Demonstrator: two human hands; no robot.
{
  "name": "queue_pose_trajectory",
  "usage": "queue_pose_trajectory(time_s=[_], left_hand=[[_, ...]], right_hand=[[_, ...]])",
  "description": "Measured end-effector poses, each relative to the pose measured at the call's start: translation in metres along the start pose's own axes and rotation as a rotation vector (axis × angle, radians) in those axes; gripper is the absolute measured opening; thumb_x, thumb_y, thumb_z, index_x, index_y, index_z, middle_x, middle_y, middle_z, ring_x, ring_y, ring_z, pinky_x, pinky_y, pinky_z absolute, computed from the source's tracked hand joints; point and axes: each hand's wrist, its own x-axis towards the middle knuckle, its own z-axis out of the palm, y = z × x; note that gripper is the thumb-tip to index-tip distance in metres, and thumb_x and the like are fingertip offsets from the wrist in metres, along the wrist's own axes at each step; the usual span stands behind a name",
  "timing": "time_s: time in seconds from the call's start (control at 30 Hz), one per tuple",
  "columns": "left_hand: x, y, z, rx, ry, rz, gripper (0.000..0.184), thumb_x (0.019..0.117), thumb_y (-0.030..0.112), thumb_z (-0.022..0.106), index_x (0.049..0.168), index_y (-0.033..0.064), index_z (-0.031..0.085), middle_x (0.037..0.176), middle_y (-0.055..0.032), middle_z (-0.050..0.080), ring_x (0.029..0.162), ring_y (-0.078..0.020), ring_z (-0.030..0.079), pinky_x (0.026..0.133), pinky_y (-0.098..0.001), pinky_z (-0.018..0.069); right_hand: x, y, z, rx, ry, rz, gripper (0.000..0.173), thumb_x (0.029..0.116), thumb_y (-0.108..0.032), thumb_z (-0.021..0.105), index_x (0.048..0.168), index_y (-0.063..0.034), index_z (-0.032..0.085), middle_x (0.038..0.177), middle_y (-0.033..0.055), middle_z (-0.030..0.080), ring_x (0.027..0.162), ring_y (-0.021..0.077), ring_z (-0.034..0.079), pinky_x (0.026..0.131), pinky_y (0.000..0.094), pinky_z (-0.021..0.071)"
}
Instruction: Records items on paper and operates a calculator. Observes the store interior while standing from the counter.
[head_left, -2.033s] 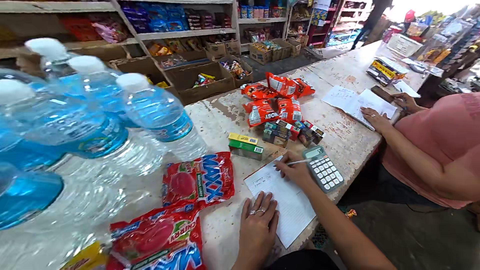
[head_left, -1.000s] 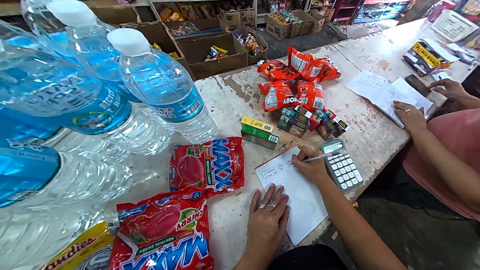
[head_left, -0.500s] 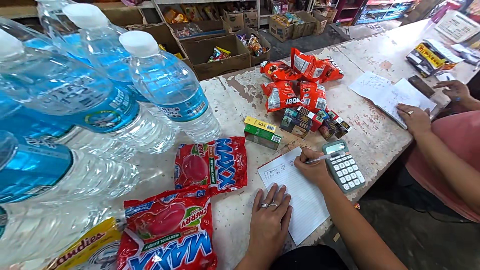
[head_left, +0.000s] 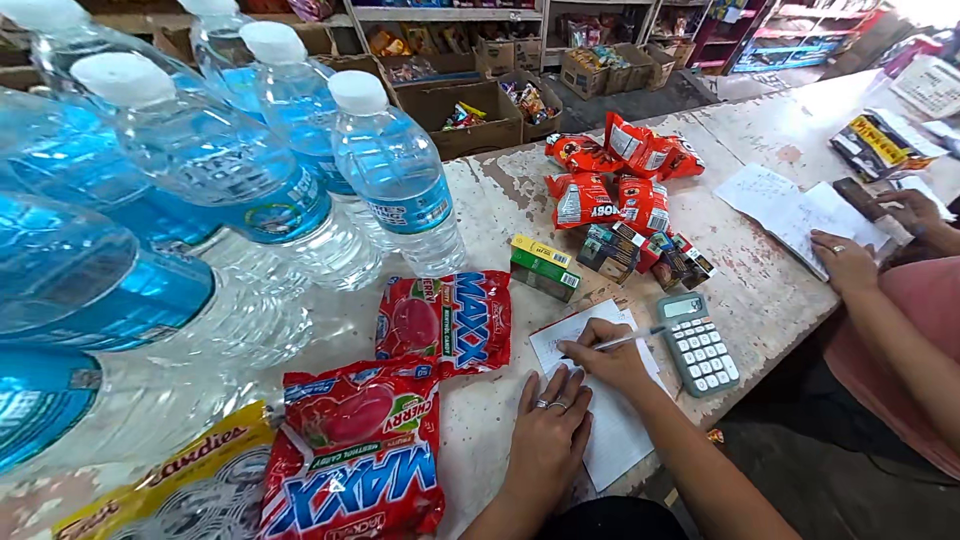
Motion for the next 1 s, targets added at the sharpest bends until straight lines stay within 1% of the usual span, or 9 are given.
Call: queue_pose_trajectory(time_s=[0.03, 0.1, 0.2, 0.37, 0.5, 0.6, 0.67, 0.83, 1.0], left_hand=[[0.0, 0.0, 0.0, 0.003, -0.004, -0.002, 0.029, 0.0968, 0.028, 0.057, 0.113, 0.0171, 0.08, 0.135, 0.0017, 0.069, 0.134, -0.0214, 0.058, 0.118, -0.059, 0.033], [-0.001, 0.001, 0.0, 0.0, -0.01, -0.015, 0.029, 0.0972, 0.027, 0.058, 0.113, 0.0163, 0.08, 0.135, 0.0009, 0.069, 0.134, -0.0221, 0.059, 0.118, -0.0596, 0.0335], [-0.002, 0.004, -0.001, 0.027, -0.015, -0.032, 0.028, 0.0974, 0.027, 0.059, 0.111, 0.0151, 0.08, 0.134, -0.0001, 0.069, 0.132, -0.0233, 0.06, 0.116, -0.0591, 0.0372], [-0.001, 0.005, 0.0, 0.031, -0.004, -0.047, 0.028, 0.0977, 0.027, 0.059, 0.111, 0.0151, 0.08, 0.133, 0.0002, 0.07, 0.132, -0.0228, 0.06, 0.117, -0.0573, 0.0369], [-0.002, 0.005, 0.002, 0.026, 0.023, -0.046, 0.027, 0.097, 0.027, 0.059, 0.108, 0.0154, 0.081, 0.131, -0.0002, 0.071, 0.131, -0.0235, 0.062, 0.116, -0.0574, 0.0382], [-0.004, 0.005, 0.005, 0.031, 0.055, -0.048, 0.027, 0.0961, 0.027, 0.06, 0.107, 0.016, 0.081, 0.129, 0.0003, 0.072, 0.129, -0.023, 0.063, 0.115, -0.0571, 0.04], [-0.004, 0.005, 0.005, 0.038, 0.066, -0.047, 0.026, 0.0955, 0.028, 0.06, 0.106, 0.0163, 0.081, 0.129, 0.0014, 0.072, 0.13, -0.0215, 0.062, 0.115, -0.0559, 0.0398], [-0.003, 0.006, 0.006, 0.029, 0.075, -0.052, 0.023, 0.093, 0.027, 0.064, 0.104, 0.0161, 0.081, 0.129, 0.001, 0.072, 0.128, -0.0223, 0.064, 0.114, -0.0556, 0.0413], [-0.002, 0.008, 0.006, 0.028, 0.086, -0.057, 0.019, 0.0896, 0.024, 0.069, 0.103, 0.0156, 0.081, 0.128, -0.0001, 0.072, 0.127, -0.0226, 0.065, 0.112, -0.0559, 0.0434]], right_hand=[[-0.002, 0.01, 0.003, -0.013, 0.015, -0.05, 0.026, 0.0833, -0.008, 0.08, 0.068, -0.0067, 0.059, 0.06, -0.0013, 0.059, 0.053, 0.0052, 0.057, 0.049, 0.0221, 0.0485], [-0.004, 0.021, 0.004, -0.047, 0.027, -0.111, 0.028, 0.0842, -0.006, 0.076, 0.065, -0.0083, 0.057, 0.058, -0.0031, 0.056, 0.053, 0.0035, 0.054, 0.049, 0.0207, 0.0457], [-0.003, 0.023, 0.005, -0.078, 0.027, -0.121, 0.028, 0.0847, -0.004, 0.073, 0.064, -0.0092, 0.056, 0.058, -0.004, 0.054, 0.052, 0.0029, 0.053, 0.048, 0.0201, 0.0449], [-0.001, 0.023, 0.007, -0.119, 0.007, -0.114, 0.026, 0.0846, -0.006, 0.076, 0.065, -0.0089, 0.058, 0.058, -0.0038, 0.056, 0.052, 0.0033, 0.054, 0.047, 0.0202, 0.0458], [-0.004, 0.02, 0.01, -0.155, 0.005, -0.089, 0.025, 0.0845, -0.007, 0.076, 0.066, -0.0085, 0.06, 0.059, -0.0034, 0.056, 0.052, 0.004, 0.054, 0.047, 0.0207, 0.0464], [-0.006, 0.022, 0.012, -0.194, -0.016, -0.093, 0.026, 0.085, -0.009, 0.076, 0.065, -0.0094, 0.059, 0.058, -0.0037, 0.055, 0.051, 0.0038, 0.054, 0.047, 0.0204, 0.0455], [-0.007, 0.021, 0.013, -0.168, -0.024, -0.096, 0.026, 0.0835, -0.008, 0.076, 0.064, -0.0091, 0.059, 0.057, -0.003, 0.056, 0.05, 0.0042, 0.054, 0.046, 0.0207, 0.0459], [-0.008, 0.026, 0.012, -0.156, 0.02, -0.163, 0.025, 0.0822, -0.004, 0.076, 0.066, -0.0093, 0.058, 0.057, -0.0023, 0.057, 0.05, 0.0057, 0.055, 0.046, 0.021, 0.0475], [-0.012, 0.028, 0.012, -0.195, 0.015, -0.141, 0.023, 0.0833, -0.006, 0.076, 0.069, -0.0099, 0.058, 0.058, -0.0023, 0.057, 0.05, 0.0062, 0.055, 0.047, 0.0213, 0.0485]])
